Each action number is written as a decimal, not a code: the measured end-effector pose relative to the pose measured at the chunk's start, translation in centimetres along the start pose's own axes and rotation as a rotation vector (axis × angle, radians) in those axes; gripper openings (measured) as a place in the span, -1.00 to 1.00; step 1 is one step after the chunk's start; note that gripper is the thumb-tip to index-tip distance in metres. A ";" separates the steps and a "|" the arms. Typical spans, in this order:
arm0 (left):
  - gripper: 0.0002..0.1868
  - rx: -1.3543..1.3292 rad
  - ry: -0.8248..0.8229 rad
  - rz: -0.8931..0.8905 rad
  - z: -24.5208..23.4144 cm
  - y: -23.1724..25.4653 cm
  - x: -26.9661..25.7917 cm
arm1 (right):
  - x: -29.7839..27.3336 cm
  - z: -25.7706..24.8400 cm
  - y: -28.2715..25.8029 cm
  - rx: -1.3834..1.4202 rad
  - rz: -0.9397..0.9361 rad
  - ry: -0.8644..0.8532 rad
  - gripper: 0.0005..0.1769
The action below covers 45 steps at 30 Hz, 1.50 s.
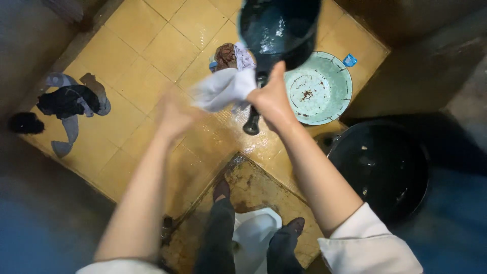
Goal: Hand-washing clothes in a bathroom basin using a water scoop and bucket.
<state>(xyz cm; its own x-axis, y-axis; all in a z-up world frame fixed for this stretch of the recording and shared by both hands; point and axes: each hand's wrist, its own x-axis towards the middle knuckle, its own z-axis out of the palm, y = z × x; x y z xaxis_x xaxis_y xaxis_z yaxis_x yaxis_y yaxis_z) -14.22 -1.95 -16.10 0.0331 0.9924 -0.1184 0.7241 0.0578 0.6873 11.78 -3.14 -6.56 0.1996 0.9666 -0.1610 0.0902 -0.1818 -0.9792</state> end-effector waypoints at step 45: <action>-0.34 0.096 0.056 0.096 26.7 13.5 2.5 | -25.0 -41.7 39.6 -0.992 1.259 0.457 -0.48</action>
<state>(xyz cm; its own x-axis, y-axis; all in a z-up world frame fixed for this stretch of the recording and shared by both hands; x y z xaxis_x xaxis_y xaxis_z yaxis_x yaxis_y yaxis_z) 14.05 -1.56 -26.30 0.0686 0.9976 -0.0132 0.7823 -0.0456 0.6212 51.07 -42.01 -36.18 0.8572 0.0396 -0.5135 0.1695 -0.9632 0.2087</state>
